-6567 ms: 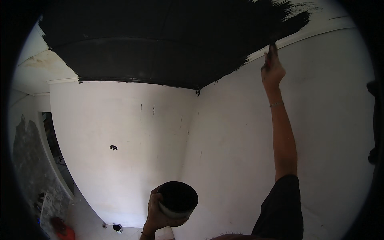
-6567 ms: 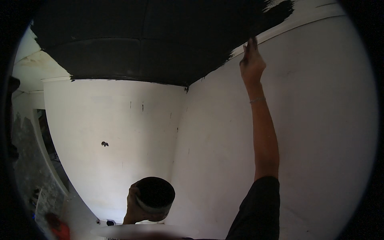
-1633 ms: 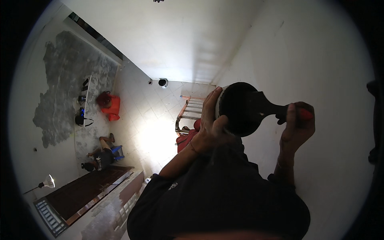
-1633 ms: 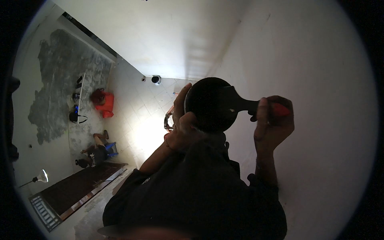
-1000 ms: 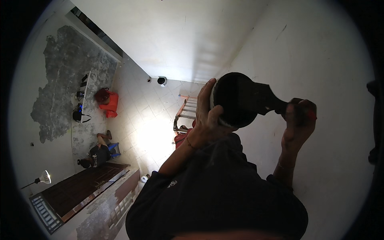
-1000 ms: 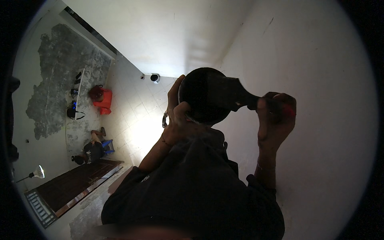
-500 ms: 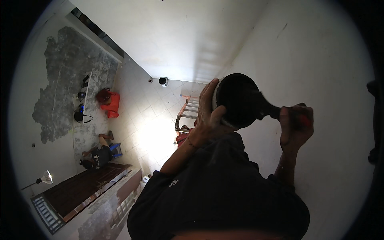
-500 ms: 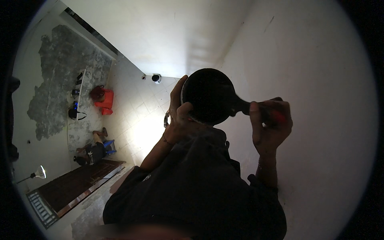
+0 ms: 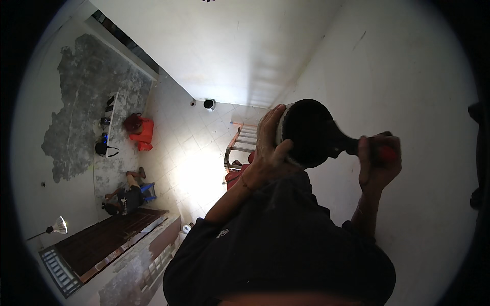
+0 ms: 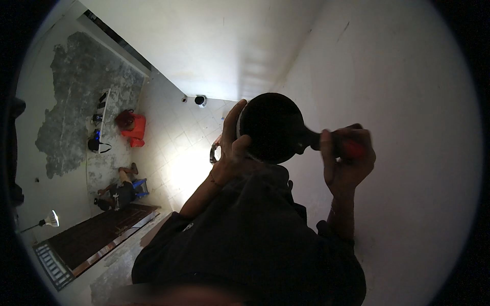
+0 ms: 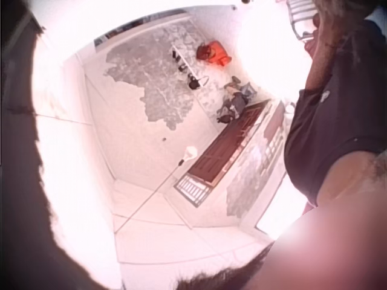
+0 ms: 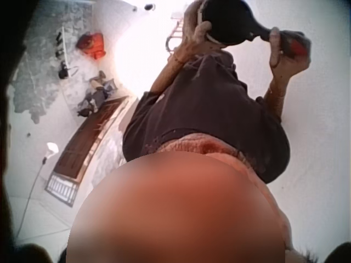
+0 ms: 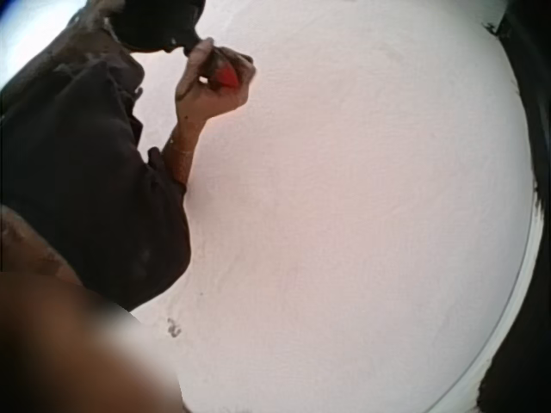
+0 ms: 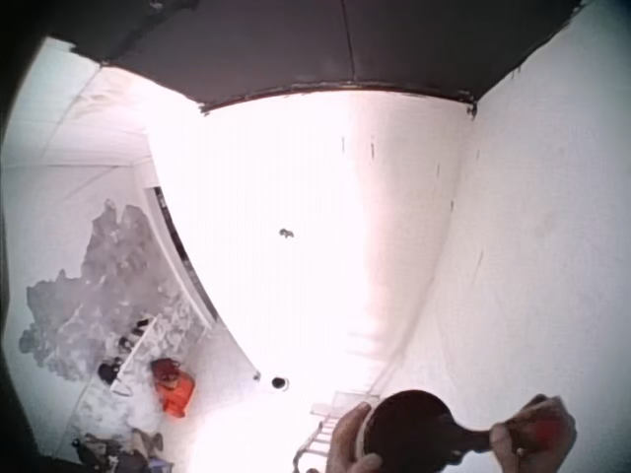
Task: The person paints a white ceiling with black paint using a brush and a small paint can. They repeatedly dip the brush into the can and apply paint in long strokes across the ceiling surface.
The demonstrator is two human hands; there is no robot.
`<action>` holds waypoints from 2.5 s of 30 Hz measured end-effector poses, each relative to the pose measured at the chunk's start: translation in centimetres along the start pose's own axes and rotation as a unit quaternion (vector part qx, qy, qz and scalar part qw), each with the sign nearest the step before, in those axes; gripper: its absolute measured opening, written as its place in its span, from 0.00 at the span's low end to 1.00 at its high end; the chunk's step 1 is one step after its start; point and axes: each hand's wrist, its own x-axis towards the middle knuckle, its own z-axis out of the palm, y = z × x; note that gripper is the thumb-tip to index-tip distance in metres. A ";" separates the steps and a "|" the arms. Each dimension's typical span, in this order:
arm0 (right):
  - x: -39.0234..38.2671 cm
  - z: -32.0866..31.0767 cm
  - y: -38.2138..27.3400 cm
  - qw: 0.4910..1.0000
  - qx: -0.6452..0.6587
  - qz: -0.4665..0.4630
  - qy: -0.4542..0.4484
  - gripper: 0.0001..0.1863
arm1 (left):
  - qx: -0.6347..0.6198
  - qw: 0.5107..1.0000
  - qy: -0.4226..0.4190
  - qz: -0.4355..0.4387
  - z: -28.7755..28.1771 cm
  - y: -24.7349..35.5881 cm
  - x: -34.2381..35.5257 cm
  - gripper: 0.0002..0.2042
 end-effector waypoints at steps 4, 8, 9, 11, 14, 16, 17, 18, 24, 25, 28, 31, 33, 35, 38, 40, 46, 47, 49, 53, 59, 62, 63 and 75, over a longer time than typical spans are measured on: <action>0.1 0.0 -0.2 0.999 0.027 0.001 -0.047 0.13 | -0.002 1.000 0.001 0.009 0.5 0.0 -0.1 0.49; 0.0 0.0 -0.6 0.996 0.021 0.045 -0.073 0.13 | -0.013 1.000 0.005 0.002 0.7 -0.1 -0.3 0.52; -0.1 0.0 -0.6 0.999 -0.008 0.013 -0.045 0.13 | -0.013 1.000 0.006 0.005 0.7 -0.1 -0.4 0.52; 0.0 -0.1 -0.6 0.998 0.011 0.028 -0.059 0.13 | -0.017 1.000 0.008 0.013 0.7 -0.2 -0.4 0.52; 0.2 -0.4 -0.6 0.998 0.006 0.023 -0.051 0.13 | -0.028 0.999 -0.001 0.023 0.7 -0.3 -0.4 0.50; 0.4 -0.6 -0.4 0.999 0.010 0.022 -0.031 0.13 | -0.020 1.000 -0.006 0.014 0.7 -0.3 -0.3 0.50; 0.5 -0.6 -0.4 0.999 -0.001 0.031 -0.017 0.13 | -0.018 1.000 -0.007 0.008 0.8 -0.2 -0.3 0.49; 0.5 -0.6 -0.3 0.999 -0.014 0.032 0.000 0.13 | -0.020 1.000 -0.004 0.009 0.8 -0.1 -0.3 0.49; 0.3 -0.7 -0.1 0.997 0.015 0.065 -0.031 0.13 | -0.018 1.000 0.003 0.021 0.7 0.2 0.1 0.43; 0.3 -0.8 -0.1 0.996 0.026 0.072 -0.047 0.13 | -0.019 1.000 0.006 0.018 0.8 0.3 0.2 0.42; 0.6 -1.1 -0.1 0.995 0.027 0.072 -0.056 0.13 | -0.011 1.000 -0.006 0.012 0.5 0.6 0.6 0.40; 1.0 -1.2 0.0 0.996 0.002 0.074 -0.048 0.14 | -0.008 1.000 -0.011 0.015 0.5 0.6 0.8 0.40; 1.2 -1.2 0.1 0.998 0.012 0.058 -0.029 0.14 | -0.027 0.999 -0.005 0.021 0.6 0.4 0.7 0.39; 1.2 -1.3 0.2 0.997 0.016 0.071 -0.022 0.13 | -0.051 0.998 -0.004 0.021 0.7 0.0 0.6 0.40; 1.0 -1.4 0.6 0.980 0.064 0.191 0.001 0.12 | -0.027 0.998 -0.049 -0.017 0.6 0.1 0.6 0.43; 0.8 -1.6 1.2 0.939 0.196 0.281 0.041 0.11 | -0.075 0.996 0.004 -0.041 1.1 0.9 1.0 0.44; 0.1 -1.1 1.7 0.816 0.366 0.431 0.121 0.07 | -0.022 0.997 -0.020 -0.077 -0.2 2.7 2.9 0.38; 0.1 -1.2 1.4 0.861 0.351 0.355 0.101 0.08 | -0.029 0.998 -0.015 -0.054 -0.4 2.6 3.2 0.36; 0.2 -1.7 0.5 0.914 0.290 0.263 0.104 0.08 | -0.036 0.999 -0.010 -0.038 -0.3 2.1 3.7 0.44; 0.9 -2.5 -1.5 0.996 0.048 0.074 0.015 0.07 | -0.027 0.999 -0.012 0.035 0.3 0.4 4.4 0.54; 1.6 -1.5 -2.2 0.998 0.058 0.032 -0.002 0.04 | -0.010 0.998 -0.030 0.051 -0.3 0.0 5.0 0.57; 1.5 -1.3 -2.0 0.996 0.064 0.057 -0.029 0.05 | -0.028 0.998 -0.022 0.046 -0.5 0.4 5.1 0.56; 1.6 -1.4 -2.0 0.996 0.048 0.065 -0.021 0.05 | -0.036 0.998 -0.029 0.050 -0.5 0.4 5.1 0.56; 1.1 -1.1 -3.3 0.997 0.051 0.056 -0.019 0.05 | -0.054 0.995 -0.057 0.063 -1.2 0.8 4.8 0.54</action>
